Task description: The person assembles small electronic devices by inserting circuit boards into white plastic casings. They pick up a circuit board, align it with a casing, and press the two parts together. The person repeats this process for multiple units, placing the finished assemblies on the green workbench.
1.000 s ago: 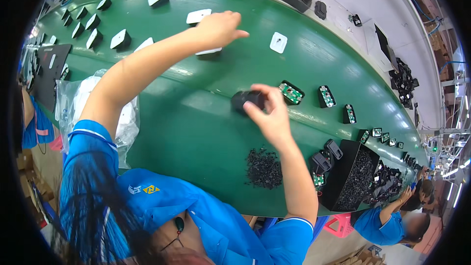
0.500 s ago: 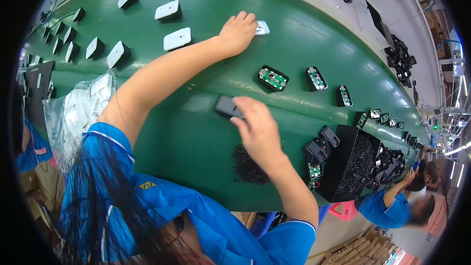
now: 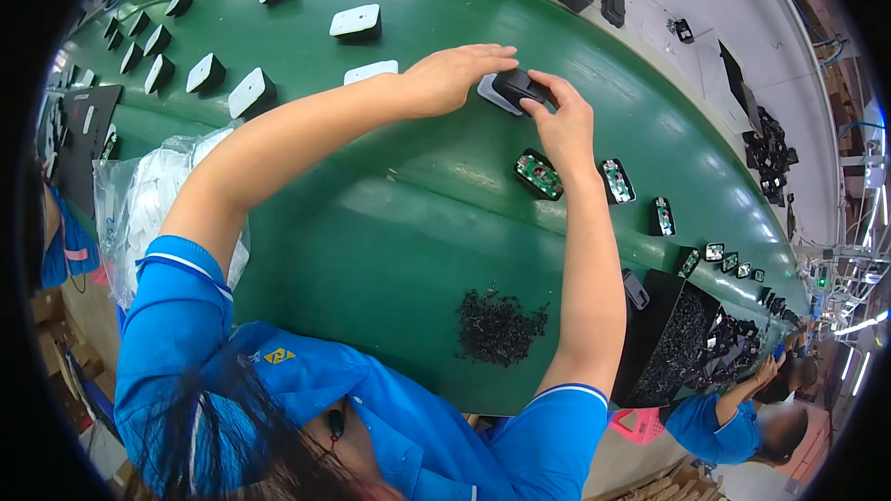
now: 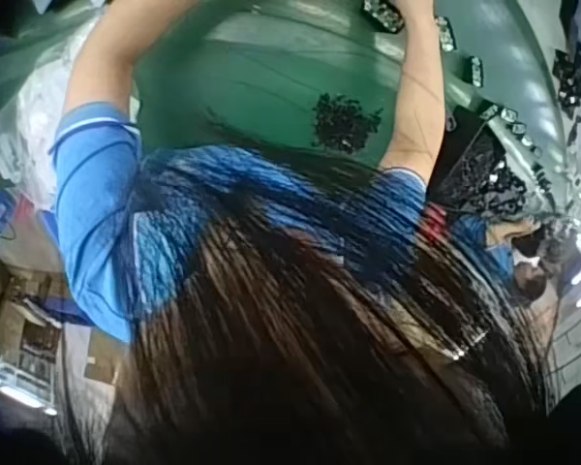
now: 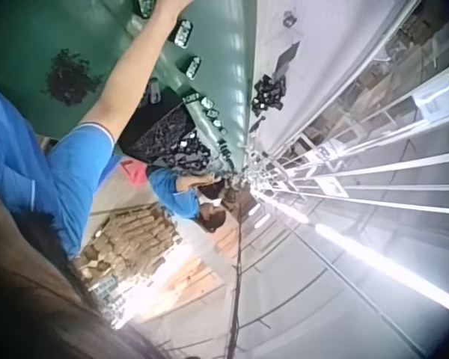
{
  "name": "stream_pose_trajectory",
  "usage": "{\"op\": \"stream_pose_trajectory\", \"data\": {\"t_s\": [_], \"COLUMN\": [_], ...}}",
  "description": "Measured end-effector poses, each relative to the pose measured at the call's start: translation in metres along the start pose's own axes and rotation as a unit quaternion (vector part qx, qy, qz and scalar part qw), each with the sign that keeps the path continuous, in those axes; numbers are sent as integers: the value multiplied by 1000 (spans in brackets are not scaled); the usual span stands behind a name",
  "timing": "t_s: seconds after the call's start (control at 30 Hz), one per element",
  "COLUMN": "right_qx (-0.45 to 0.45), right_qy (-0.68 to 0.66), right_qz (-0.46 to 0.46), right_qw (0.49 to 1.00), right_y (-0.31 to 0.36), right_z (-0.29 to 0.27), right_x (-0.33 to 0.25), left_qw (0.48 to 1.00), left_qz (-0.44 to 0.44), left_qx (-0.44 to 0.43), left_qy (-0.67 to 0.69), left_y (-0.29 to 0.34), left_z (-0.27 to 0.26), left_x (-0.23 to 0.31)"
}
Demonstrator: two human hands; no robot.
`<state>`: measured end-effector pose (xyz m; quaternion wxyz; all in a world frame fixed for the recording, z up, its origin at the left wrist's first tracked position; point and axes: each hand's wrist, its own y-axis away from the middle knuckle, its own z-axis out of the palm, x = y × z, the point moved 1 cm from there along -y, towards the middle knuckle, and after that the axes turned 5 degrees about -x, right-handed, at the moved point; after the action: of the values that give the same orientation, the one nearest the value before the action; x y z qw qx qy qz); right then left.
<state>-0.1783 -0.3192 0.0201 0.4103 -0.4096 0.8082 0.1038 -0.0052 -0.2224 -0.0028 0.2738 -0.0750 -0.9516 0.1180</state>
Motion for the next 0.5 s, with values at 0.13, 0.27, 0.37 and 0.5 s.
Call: {"op": "stream_pose_trajectory", "data": {"t_s": [0.13,0.27,0.37,0.5], "right_qx": [-52,-63,-77,-78], "right_qy": [33,41,38,82], "right_qz": [6,11,11,-24], "right_qw": [998,997,996,993], "right_y": [-12,-17,-23,-22], "right_z": [9,13,21,20], "right_x": [4,8,9,10], "left_qw": [998,997,995,994], "left_qz": [-10,-20,-35,-37], "left_qx": [-52,-71,-83,-90], "left_qy": [-18,-23,-40,-37], "left_y": [7,8,12,12], "left_z": [-1,1,0,2], "left_x": [-5,-11,-16,-15]}}
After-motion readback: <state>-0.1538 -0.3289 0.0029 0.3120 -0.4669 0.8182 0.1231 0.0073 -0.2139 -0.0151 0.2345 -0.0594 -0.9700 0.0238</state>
